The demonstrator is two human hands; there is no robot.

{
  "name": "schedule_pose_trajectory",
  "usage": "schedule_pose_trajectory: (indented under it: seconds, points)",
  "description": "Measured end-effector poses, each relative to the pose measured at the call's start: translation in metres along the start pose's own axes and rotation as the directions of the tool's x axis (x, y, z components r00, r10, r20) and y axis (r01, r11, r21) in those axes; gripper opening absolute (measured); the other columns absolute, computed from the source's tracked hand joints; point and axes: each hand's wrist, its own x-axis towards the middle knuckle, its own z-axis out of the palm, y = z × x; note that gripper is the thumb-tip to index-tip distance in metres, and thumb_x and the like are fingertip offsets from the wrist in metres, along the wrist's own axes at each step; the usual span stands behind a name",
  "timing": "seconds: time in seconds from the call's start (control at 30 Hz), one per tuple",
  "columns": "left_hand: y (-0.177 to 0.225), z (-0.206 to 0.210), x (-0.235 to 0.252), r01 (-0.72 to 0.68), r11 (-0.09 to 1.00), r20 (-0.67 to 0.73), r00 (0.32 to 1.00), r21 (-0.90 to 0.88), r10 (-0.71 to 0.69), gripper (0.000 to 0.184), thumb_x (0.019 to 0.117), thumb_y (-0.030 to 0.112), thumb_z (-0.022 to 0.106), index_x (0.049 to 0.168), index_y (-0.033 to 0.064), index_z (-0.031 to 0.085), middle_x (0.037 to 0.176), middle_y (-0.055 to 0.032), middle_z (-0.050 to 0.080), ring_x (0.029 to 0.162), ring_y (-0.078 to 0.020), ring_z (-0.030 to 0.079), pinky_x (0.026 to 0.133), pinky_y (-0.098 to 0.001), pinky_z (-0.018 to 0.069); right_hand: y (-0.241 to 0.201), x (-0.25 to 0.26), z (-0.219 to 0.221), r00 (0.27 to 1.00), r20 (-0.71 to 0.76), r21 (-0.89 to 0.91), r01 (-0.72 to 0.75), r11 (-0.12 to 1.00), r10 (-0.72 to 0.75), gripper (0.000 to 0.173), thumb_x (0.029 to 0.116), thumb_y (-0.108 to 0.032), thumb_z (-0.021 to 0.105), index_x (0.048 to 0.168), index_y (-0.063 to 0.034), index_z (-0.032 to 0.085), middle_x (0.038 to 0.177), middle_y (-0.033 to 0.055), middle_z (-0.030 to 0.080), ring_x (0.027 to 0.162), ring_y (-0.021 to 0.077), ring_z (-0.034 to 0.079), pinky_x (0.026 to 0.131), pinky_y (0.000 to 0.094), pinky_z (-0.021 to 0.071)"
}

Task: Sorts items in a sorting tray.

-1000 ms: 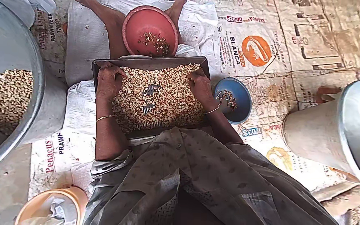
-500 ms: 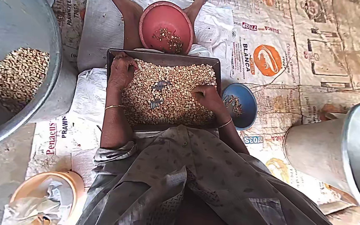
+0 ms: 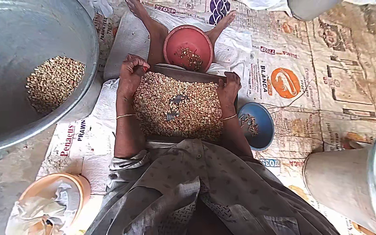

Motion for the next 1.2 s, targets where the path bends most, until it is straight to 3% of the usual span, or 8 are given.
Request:
schedule_pose_trajectory:
  seconds: [0.2, 0.37, 0.5, 0.6, 0.77, 0.93, 1.03, 1.2]
  points:
    - [0.034, -0.035, -0.081, 0.405, 0.875, -0.033, 0.911, 0.266, -0.412, 0.039, 0.107, 0.019, 0.053, 0.138, -0.0049, 0.056, 0.148, -0.0299, 0.049, 0.135, -0.0423, 0.051, 0.112, -0.0546, 0.041, 0.02, -0.002, -0.032, 0.933, 0.204, -0.093, -0.284, 0.954, 0.297, 0.058, 0.1029, -0.018, 0.055, 0.156, -0.0003, 0.038, 0.153, 0.028, 0.045, 0.134, 0.047, 0.051, 0.102, 0.0639, 0.0462]
    - [0.01, -0.007, -0.154, 0.499, 0.84, 0.009, 0.861, -0.214, -0.509, 0.025, 0.107, 0.013, 0.047, 0.129, 0.0099, 0.06, 0.097, 0.0046, 0.068, 0.076, 0.0026, 0.064, 0.07, -0.0193, 0.056, 0.035, -0.039, -0.049, 0.925, 0.277, -0.059, -0.255, 0.965, 0.261, 0.034, 0.1064, -0.014, 0.049, 0.132, 0.0069, 0.055, 0.115, 0.0369, 0.063, 0.111, 0.0563, 0.062, 0.085, 0.0709, 0.0491]
    - [0.035, 0.006, -0.169, 0.526, 0.796, -0.016, 0.832, -0.3, -0.555, 0.035, 0.1059, 0.008, 0.045, 0.138, 0.0079, 0.057, 0.118, -0.0003, 0.067, 0.086, 0.0008, 0.063, 0.078, -0.0223, 0.0547, 0.049, -0.002, -0.04, 0.906, 0.298, -0.107, -0.282, 0.953, 0.301, 0.033, 0.105, -0.017, 0.053, 0.129, 0.0054, 0.06, 0.122, 0.033, 0.065, 0.12, 0.0504, 0.061, 0.1, 0.0665, 0.0461]
    - [0.039, 0.021, -0.19, 0.503, 0.809, -0.11, 0.825, -0.304, -0.554, 0.033, 0.1099, 0.023, 0.043, 0.138, 0.0173, 0.059, 0.09, 0.0046, 0.062, 0.064, 0.0006, 0.056, 0.059, -0.0184, 0.0496, 0.058, 0.01, -0.032, 0.918, 0.288, -0.079, -0.261, 0.962, 0.273, 0.034, 0.1045, -0.019, 0.053, 0.127, 0.0037, 0.062, 0.12, 0.0308, 0.067, 0.119, 0.0483, 0.062, 0.1, 0.0655, 0.0457]
    - [0.041, 0.021, -0.199, 0.414, 0.872, -0.169, 0.87, -0.263, -0.464, 0.045, 0.1145, 0.028, 0.026, 0.137, 0.0072, 0.06, 0.124, 0.0001, 0.068, 0.101, 0.0019, 0.065, 0.094, -0.0231, 0.0538, 0.05, -0.003, -0.031, 0.978, 0.11, -0.034, -0.173, 0.984, 0.176, 0.037, 0.1048, -0.019, 0.047, 0.134, -0.0006, 0.061, 0.134, 0.0243, 0.063, 0.127, 0.0401, 0.059, 0.107, 0.0549, 0.0446]
    - [0.023, 0.017, -0.185, 0.378, 0.895, -0.195, 0.884, -0.236, -0.424, 0.04, 0.1123, 0.021, 0.033, 0.119, -0.0008, 0.066, 0.103, 0.002, 0.071, 0.091, 0.0037, 0.066, 0.088, -0.0215, 0.056, -0.005, -0.037, -0.029, 0.959, 0.002, 0.327, 0.268, 0.906, -0.285, 0.04, 0.1007, -0.015, 0.055, 0.135, 0.0056, 0.058, 0.141, 0.0255, 0.056, 0.129, 0.0332, 0.057, 0.104, 0.0385, 0.0503]
    - [0.019, 0.017, -0.186, 0.368, 0.898, -0.192, 0.889, -0.239, -0.415, 0.04, 0.1124, 0.022, 0.033, 0.117, -0.0002, 0.065, 0.099, 0.0025, 0.069, 0.089, 0.0034, 0.065, 0.087, -0.0216, 0.0555, -0.065, -0.072, -0.009, 0.758, 0.238, 0.676, 0.32, 0.664, -0.608, 0.034, 0.0987, -0.015, 0.064, 0.127, 0.0033, 0.065, 0.134, 0.0208, 0.063, 0.124, 0.0275, 0.062, 0.101, 0.0384, 0.0539]
    - [0.015, 0.016, -0.187, 0.35, 0.908, -0.186, 0.9, -0.229, -0.394, 0.042, 0.1118, 0.021, 0.032, 0.119, -0.0034, 0.065, 0.109, -0.003, 0.07, 0.097, 0.0014, 0.065, 0.093, -0.023, 0.0533, -0.137, -0.137, 0.055, 0.068, 0.326, 0.772, 0.557, 0.307, -0.943, 0.026, 0.0907, -0.016, 0.069, 0.115, -0.0149, 0.078, 0.137, 0.014, 0.064, 0.139, 0.0357, 0.048, 0.115, 0.0564, 0.0343]
